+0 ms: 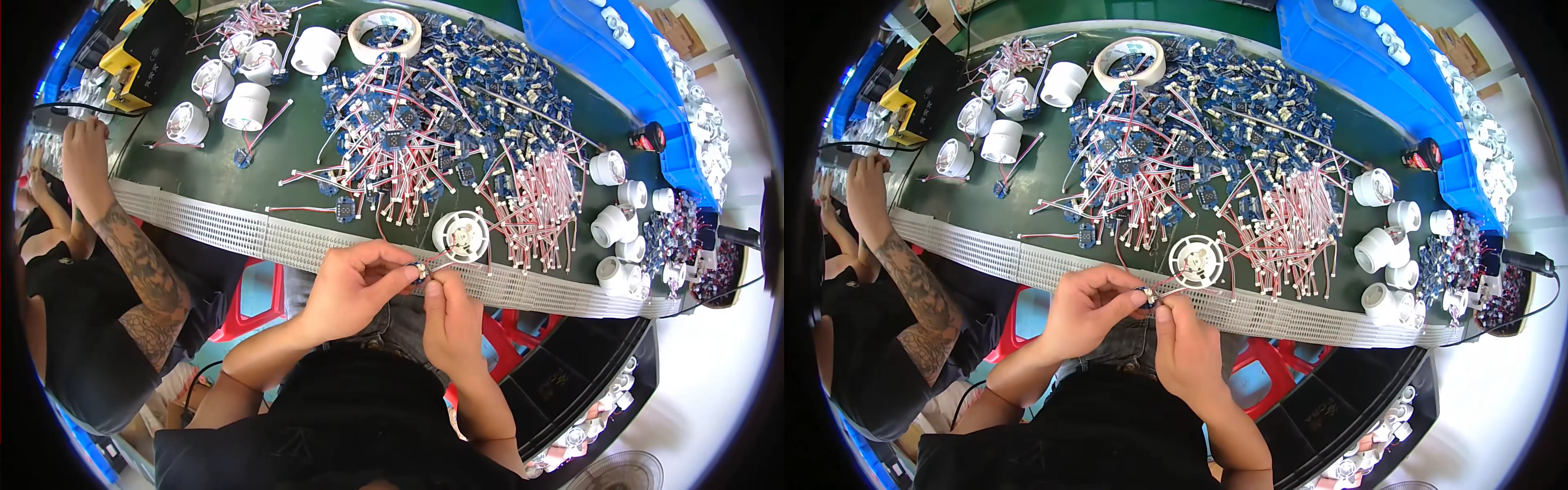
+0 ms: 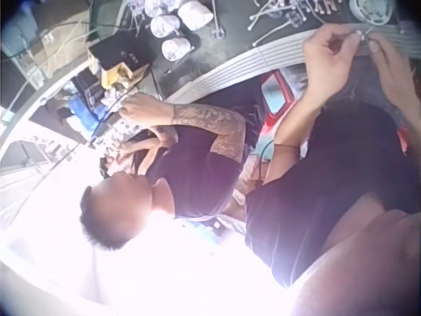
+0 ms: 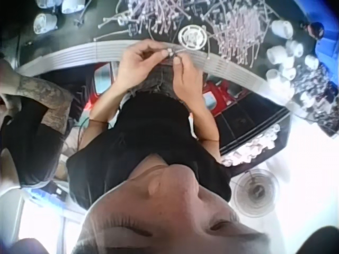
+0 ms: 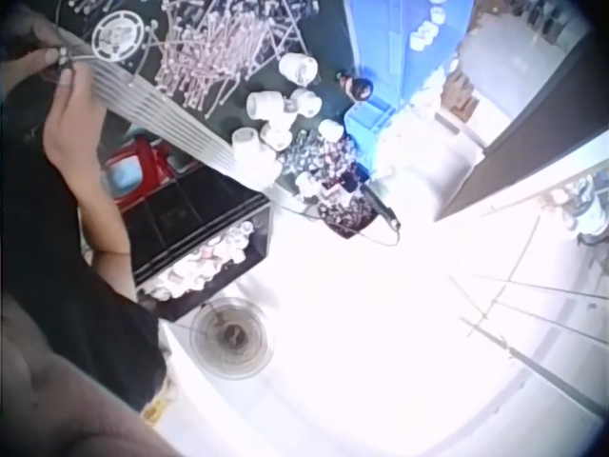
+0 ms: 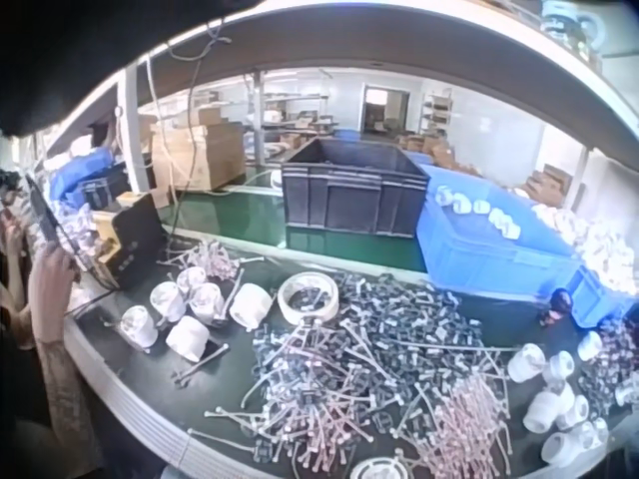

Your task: Assembling electronic components by connecting wires to LED light bases.

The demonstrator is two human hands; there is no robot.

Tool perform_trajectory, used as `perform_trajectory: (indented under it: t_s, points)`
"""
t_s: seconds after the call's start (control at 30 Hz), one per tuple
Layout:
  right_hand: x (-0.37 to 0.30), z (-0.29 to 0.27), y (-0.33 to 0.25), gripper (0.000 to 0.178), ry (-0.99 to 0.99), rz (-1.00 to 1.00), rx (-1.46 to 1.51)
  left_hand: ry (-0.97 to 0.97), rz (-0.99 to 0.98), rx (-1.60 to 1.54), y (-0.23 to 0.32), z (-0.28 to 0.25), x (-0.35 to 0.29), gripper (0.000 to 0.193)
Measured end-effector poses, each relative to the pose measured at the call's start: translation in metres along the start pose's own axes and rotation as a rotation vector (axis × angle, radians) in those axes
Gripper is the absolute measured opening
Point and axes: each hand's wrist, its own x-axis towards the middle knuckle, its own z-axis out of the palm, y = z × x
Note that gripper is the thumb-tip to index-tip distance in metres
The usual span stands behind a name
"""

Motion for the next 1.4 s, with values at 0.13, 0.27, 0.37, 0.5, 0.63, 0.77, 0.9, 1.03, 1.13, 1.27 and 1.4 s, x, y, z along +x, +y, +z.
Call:
perform_trajectory:
  t_s: [0.13, 0.27, 0.37, 0.5, 0.63, 0.77, 0.9, 1.03, 1.13, 1.27, 1.4]
  points:
    - [0.005, -0.001, -0.005, 0.021, -0.049, -0.017, 0.001, 0.019, 0.012, 0.005, 0.003, 0.004, -0.002, 0.014]
    - [0.003, -0.002, -0.002, 0.028, -0.119, 0.076, 0.106, 0.021, 0.019, 0.034, 0.003, 0.005, -0.001, 0.014]
    - [0.002, -0.004, 0.006, 0.03, -0.161, 0.089, 0.166, 0.014, 0.037, 0.068, -0.002, 0.004, 0.001, 0.014]
    - [0.007, -0.008, -0.001, 0.03, -0.175, 0.068, 0.103, 0.022, 0.047, 0.062, -0.001, 0.008, 0.002, 0.013]
    - [0.007, -0.007, -0.005, 0.027, -0.127, -0.002, 0.027, 0.057, 0.059, 0.002, -0.003, 0.011, 0.001, 0.013]
    - [0.004, -0.004, -0.001, 0.036, -0.16, -0.014, -0.026, 0.08, 0.086, 0.078, -0.004, 0.013, 0.0, 0.011]
    - [-0.001, 0.001, 0.004, 0.041, -0.176, 0.018, -0.08, 0.119, 0.105, 0.166, -0.009, 0.013, 0.0, 0.01]
    - [-0.001, 0.002, 0.012, 0.045, -0.193, -0.047, -0.215, 0.119, 0.073, 0.231, -0.01, 0.012, 0.001, 0.011]
    - [0.002, 0.001, 0.013, 0.047, -0.212, -0.075, -0.272, 0.137, 0.067, 0.178, -0.009, 0.013, 0.002, 0.01]
    - [0.006, -0.002, 0.007, 0.042, -0.273, 0.001, -0.301, 0.146, 0.088, 0.213, -0.01, 0.013, 0.005, 0.009]
    - [0.007, -0.007, 0.004, 0.044, -0.245, -0.044, -0.344, 0.128, 0.078, 0.204, -0.007, 0.017, 0.006, 0.008]
